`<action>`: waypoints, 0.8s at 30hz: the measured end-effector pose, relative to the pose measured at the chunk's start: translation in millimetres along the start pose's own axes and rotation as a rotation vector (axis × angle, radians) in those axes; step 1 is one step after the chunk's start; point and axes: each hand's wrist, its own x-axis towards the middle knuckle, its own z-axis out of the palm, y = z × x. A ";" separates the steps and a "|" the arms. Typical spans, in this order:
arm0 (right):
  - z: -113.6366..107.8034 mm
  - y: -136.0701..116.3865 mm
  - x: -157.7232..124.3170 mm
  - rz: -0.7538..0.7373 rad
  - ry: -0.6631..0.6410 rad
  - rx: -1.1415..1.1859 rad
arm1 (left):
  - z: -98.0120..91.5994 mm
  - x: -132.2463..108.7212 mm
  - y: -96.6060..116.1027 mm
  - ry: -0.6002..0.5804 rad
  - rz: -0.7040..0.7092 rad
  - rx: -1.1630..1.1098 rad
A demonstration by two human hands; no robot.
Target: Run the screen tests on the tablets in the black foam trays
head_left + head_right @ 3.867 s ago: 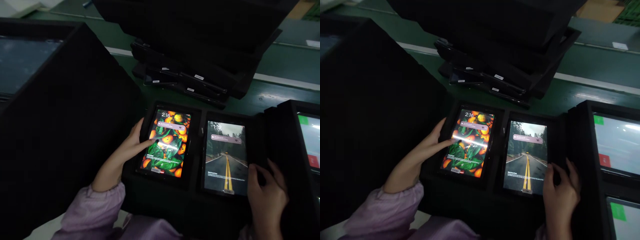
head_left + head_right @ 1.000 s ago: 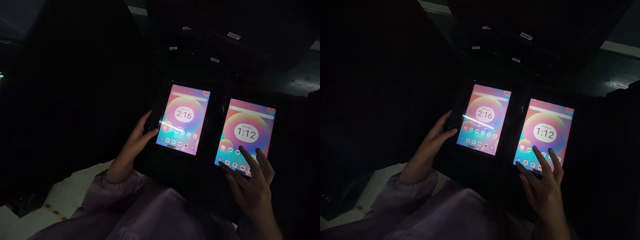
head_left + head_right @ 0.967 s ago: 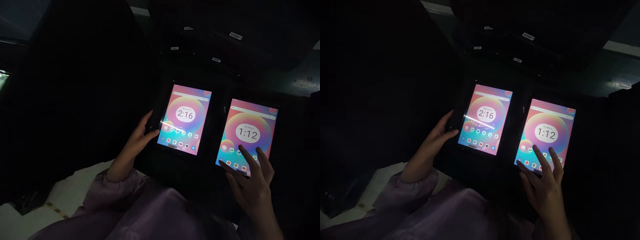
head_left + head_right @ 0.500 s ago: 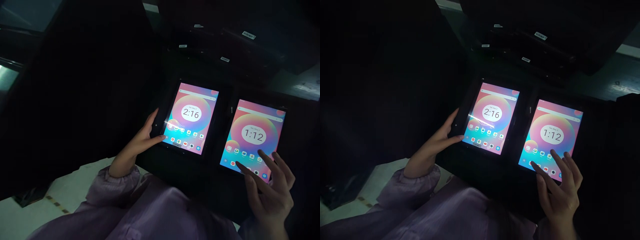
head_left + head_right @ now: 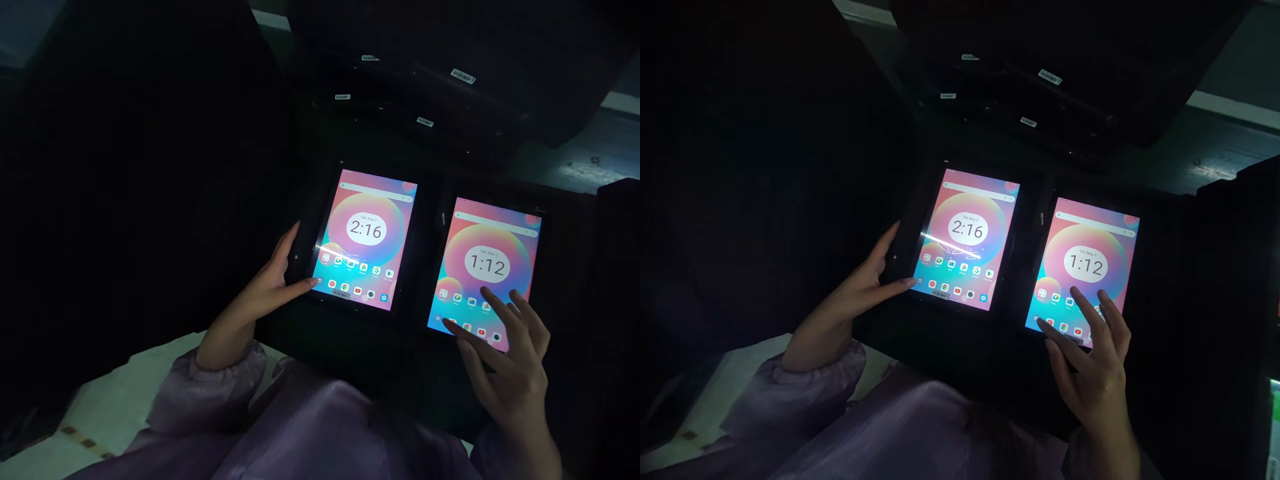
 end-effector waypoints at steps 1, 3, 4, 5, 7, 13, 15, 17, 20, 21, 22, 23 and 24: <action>0.8 -0.1 0.2 -0.002 -0.006 0.002 | -0.6 0.3 -1.1 0.000 0.003 0.007; 2.3 -0.2 0.2 -0.009 -0.022 -0.005 | -0.7 0.6 -2.0 0.000 0.014 0.017; 2.9 -0.2 0.2 -0.010 -0.033 -0.011 | -0.5 0.6 -2.0 -0.002 0.018 0.023; 3.2 -0.2 0.2 -0.010 -0.043 -0.015 | -0.3 0.6 -1.7 -0.005 0.020 0.027; 3.0 0.3 0.0 -0.006 -0.034 -0.012 | -0.3 0.5 -0.7 -0.017 0.013 0.035; -1.1 4.2 1.7 0.022 0.091 -0.019 | -2.6 -0.1 -0.9 -0.032 0.020 0.119; -2.3 5.5 3.5 0.019 0.116 -0.051 | -3.4 -0.6 -1.1 -0.019 0.028 0.153; -3.3 7.0 5.5 0.019 0.140 -0.069 | -4.2 -0.5 0.3 -0.027 0.010 0.145; -4.5 10.8 8.6 0.011 0.179 -0.058 | -5.2 3.0 7.1 0.005 0.019 0.070; -4.8 12.5 10.0 0.007 0.193 -0.052 | -5.0 4.7 11.0 0.058 0.063 0.052; -5.1 14.4 11.8 0.001 0.206 -0.048 | -4.2 6.0 15.8 0.130 0.124 0.044; -5.4 16.3 14.4 -0.005 0.222 -0.045 | -2.5 6.4 21.7 0.203 0.194 0.044; -5.7 18.4 17.8 -0.007 0.236 -0.044 | 0.4 5.5 28.6 0.258 0.261 0.046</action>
